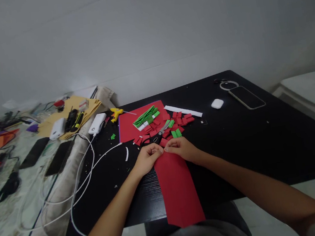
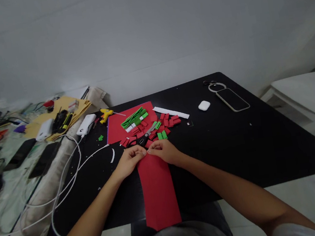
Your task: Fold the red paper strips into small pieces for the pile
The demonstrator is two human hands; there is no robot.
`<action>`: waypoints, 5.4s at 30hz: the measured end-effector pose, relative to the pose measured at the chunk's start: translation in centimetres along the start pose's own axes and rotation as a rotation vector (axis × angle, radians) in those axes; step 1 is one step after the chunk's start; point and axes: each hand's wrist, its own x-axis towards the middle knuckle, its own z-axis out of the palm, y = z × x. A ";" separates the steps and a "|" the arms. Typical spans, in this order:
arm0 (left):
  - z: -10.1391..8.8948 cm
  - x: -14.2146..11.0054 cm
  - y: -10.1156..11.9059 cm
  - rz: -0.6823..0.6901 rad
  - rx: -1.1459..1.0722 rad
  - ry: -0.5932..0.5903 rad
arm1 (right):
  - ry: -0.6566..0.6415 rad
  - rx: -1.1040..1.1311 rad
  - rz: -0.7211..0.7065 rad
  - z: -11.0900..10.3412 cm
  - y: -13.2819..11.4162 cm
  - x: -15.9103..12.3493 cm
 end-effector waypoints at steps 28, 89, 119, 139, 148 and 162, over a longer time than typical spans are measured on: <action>-0.9 0.1 0.2 -0.061 -0.024 -0.002 | 0.027 -0.055 -0.025 -0.5 -0.8 -0.1; -0.6 0.2 -1.6 0.215 0.433 0.401 | 0.251 -0.186 -0.094 -1.0 -0.6 0.4; 0.2 -0.1 -1.6 0.234 0.512 0.495 | 0.374 -0.159 -0.112 -0.1 0.3 0.3; -0.3 0.6 -1.3 0.120 0.185 0.365 | 0.447 -0.312 -0.215 -0.3 -0.1 -0.1; 0.1 0.2 -1.6 0.217 0.406 0.504 | 0.500 -0.417 -0.208 0.1 -0.1 -0.4; -1.2 1.2 -2.1 0.151 0.082 0.506 | 0.097 0.377 0.109 0.3 -1.7 -0.4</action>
